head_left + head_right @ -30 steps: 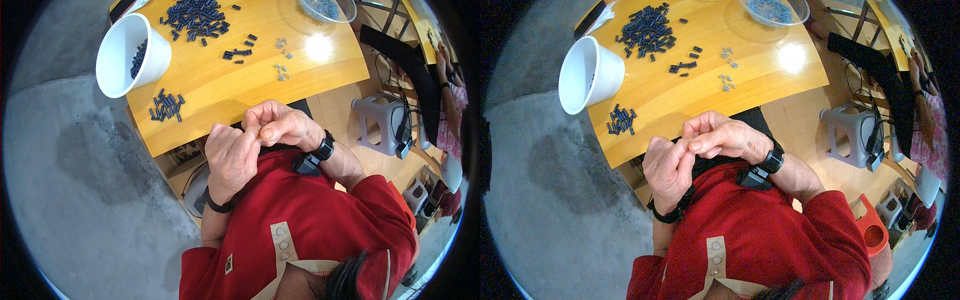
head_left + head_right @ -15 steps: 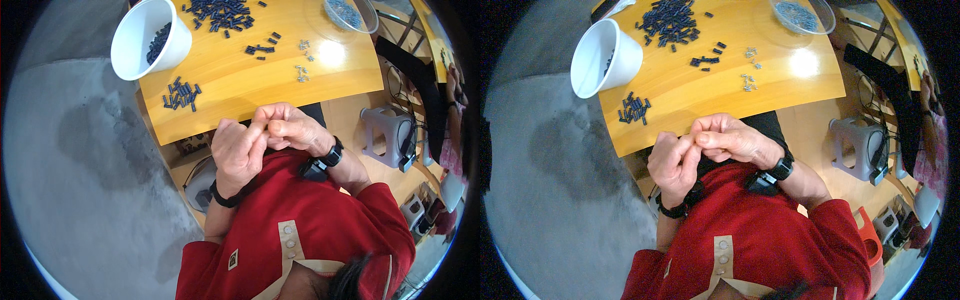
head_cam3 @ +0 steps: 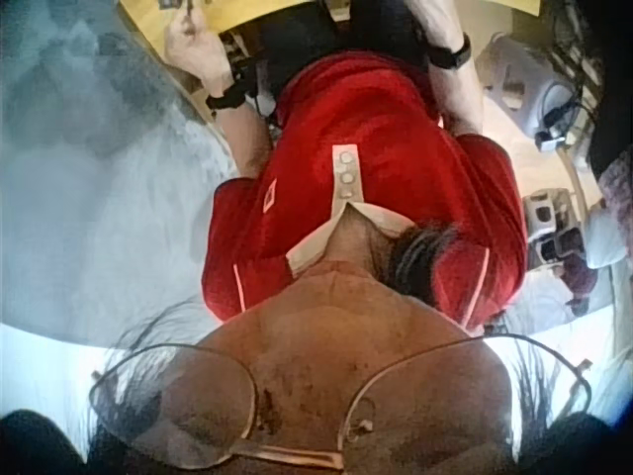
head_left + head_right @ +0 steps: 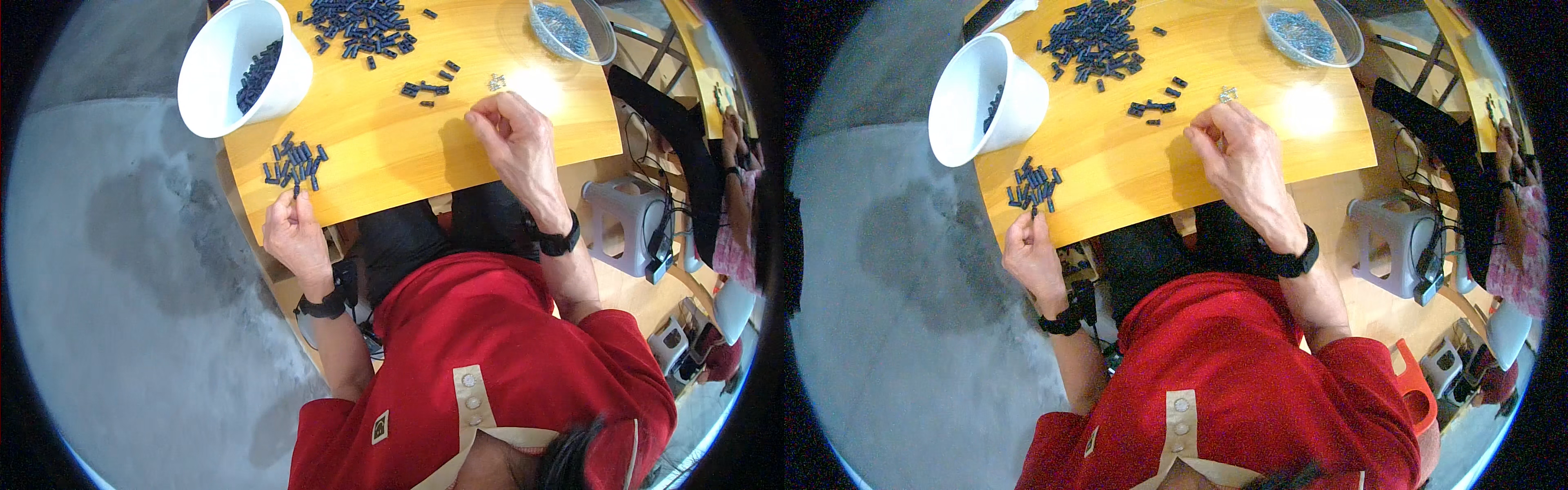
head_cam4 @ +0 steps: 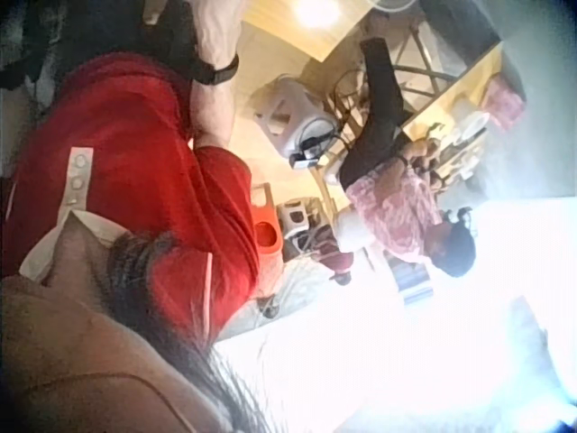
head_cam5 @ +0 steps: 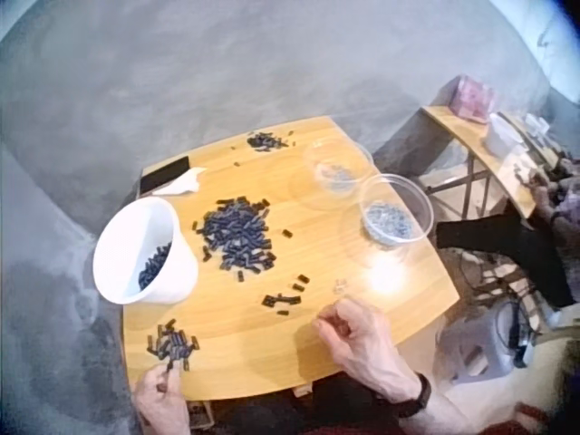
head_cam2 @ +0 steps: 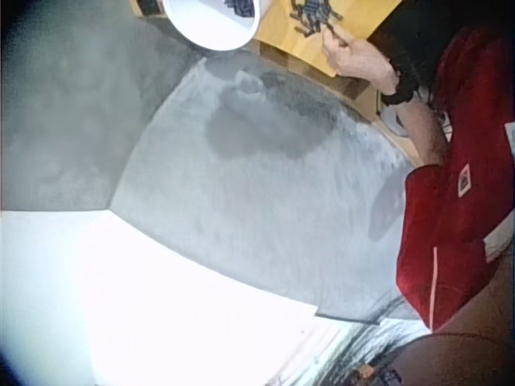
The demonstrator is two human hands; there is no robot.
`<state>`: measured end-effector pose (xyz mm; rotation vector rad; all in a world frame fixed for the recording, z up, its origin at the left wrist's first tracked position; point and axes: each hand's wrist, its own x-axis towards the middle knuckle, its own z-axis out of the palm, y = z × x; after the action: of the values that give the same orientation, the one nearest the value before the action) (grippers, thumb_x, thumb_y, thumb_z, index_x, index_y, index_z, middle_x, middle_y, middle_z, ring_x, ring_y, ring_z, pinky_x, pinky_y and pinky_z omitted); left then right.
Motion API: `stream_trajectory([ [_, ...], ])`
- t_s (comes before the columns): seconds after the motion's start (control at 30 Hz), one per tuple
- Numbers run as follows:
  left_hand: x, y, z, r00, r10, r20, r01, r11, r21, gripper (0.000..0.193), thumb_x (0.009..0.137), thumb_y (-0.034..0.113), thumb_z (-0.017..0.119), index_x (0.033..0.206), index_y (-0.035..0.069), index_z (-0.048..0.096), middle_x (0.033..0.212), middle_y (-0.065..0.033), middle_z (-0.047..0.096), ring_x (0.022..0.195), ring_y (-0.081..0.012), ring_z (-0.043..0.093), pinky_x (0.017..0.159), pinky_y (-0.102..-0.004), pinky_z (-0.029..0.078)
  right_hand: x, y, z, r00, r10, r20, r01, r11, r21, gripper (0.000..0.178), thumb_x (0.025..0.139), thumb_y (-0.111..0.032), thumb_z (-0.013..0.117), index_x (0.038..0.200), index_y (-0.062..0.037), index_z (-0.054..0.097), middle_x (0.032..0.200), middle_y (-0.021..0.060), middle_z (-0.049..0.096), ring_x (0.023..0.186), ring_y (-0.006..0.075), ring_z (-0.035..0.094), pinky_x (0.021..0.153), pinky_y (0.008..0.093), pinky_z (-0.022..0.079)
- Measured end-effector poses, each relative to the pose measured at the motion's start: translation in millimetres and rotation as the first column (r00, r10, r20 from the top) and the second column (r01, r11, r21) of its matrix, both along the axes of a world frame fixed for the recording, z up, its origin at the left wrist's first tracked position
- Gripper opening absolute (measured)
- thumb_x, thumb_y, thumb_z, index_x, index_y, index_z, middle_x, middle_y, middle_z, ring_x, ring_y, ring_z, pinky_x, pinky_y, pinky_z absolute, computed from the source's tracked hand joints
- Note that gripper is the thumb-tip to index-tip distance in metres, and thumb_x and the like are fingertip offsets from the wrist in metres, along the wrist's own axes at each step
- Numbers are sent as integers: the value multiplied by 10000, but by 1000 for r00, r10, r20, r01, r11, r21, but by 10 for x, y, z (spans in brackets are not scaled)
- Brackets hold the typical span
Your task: Manually assembling small black plastic components at a workshop table.
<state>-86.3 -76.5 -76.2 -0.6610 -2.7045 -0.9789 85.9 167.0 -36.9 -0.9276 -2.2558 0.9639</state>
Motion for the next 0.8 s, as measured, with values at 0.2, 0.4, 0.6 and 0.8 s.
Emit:
stream_trajectory([
  [0.2,2,46,-3,998,20,56,-21,1000,15,225,831,102,758,1004,-34,712,680,-58,647,595,-89,525,585,-264,463,-236,229,-95,993,-63,101,25,938,345,165,853,-152,670,977,-44,686,939,125,655,856,285,643,755,400,524],
  [0.4,85,88,93,998,-37,-52,37,999,-17,175,845,106,751,967,-16,719,722,-69,654,610,-112,544,574,-268,451,-470,99,-341,975,156,159,-210,882,422,403,891,-186,595,1278,-78,559,1325,198,532,1214,387,509,1033,456,417],
  [0.6,190,159,188,985,-109,-132,109,994,-9,108,861,69,719,941,-2,721,749,-75,653,660,-166,578,645,-299,473,-493,-84,-377,921,270,281,-378,796,473,459,903,-223,574,1327,-59,508,1405,213,454,1319,411,413,1122,509,316],
  [0.8,277,213,190,982,-162,-98,165,986,28,100,847,64,729,925,2,714,735,-75,644,659,-171,576,652,-308,471,-362,-188,-369,920,293,262,-380,829,409,584,886,-252,626,1366,32,454,1428,225,432,1340,385,399,1153,479,280],
])
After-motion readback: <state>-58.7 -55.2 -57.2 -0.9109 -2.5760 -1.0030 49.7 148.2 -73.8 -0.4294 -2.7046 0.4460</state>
